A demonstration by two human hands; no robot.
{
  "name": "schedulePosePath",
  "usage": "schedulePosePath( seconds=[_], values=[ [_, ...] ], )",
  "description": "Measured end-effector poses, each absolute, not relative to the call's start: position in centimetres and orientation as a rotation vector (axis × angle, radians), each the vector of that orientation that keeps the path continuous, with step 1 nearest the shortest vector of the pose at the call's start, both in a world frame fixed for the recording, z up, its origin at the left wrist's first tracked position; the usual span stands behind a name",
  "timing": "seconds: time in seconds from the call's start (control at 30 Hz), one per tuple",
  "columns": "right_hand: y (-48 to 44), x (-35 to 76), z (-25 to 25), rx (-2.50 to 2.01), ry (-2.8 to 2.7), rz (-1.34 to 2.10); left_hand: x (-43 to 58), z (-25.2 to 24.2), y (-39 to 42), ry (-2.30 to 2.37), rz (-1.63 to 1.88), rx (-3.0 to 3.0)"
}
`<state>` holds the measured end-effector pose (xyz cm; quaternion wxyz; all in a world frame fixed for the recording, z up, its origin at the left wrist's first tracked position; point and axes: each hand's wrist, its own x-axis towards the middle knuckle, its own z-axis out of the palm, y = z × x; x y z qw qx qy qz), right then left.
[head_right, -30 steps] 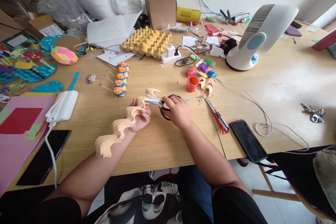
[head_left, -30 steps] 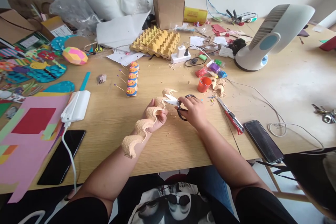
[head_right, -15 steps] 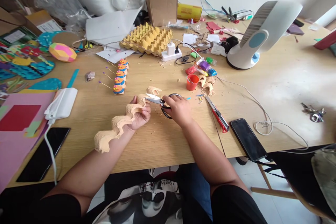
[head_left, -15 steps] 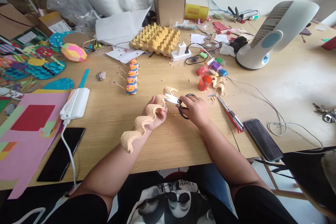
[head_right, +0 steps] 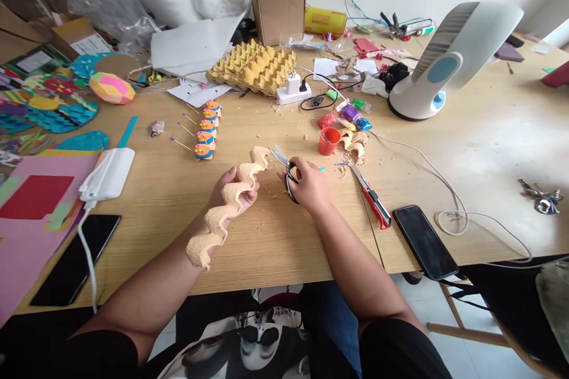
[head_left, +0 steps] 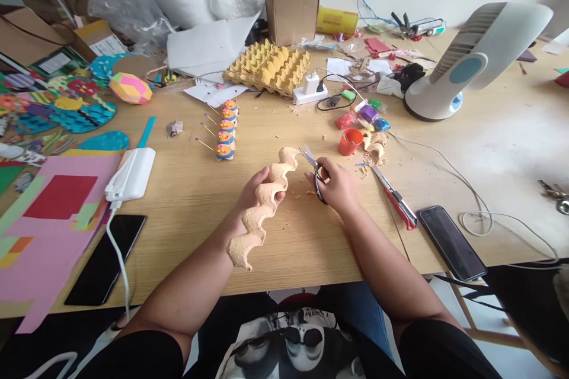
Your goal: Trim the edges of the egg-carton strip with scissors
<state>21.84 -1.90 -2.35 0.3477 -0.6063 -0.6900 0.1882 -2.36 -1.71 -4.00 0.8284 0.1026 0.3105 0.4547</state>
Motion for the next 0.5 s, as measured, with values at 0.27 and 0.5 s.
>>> schedulePosePath(
  seconds=[0.27, 0.5],
  values=[
    [-2.0, 20.9, -3.1, -1.255, -1.595, 1.07, -1.9, -3.7, -1.9, 0.734, 1.035, 0.394],
    [-2.8, 20.7, -2.4, -1.31, -1.783, 1.014, -1.8, -3.7, -1.9, 0.723, 1.086, 0.412]
  ],
)
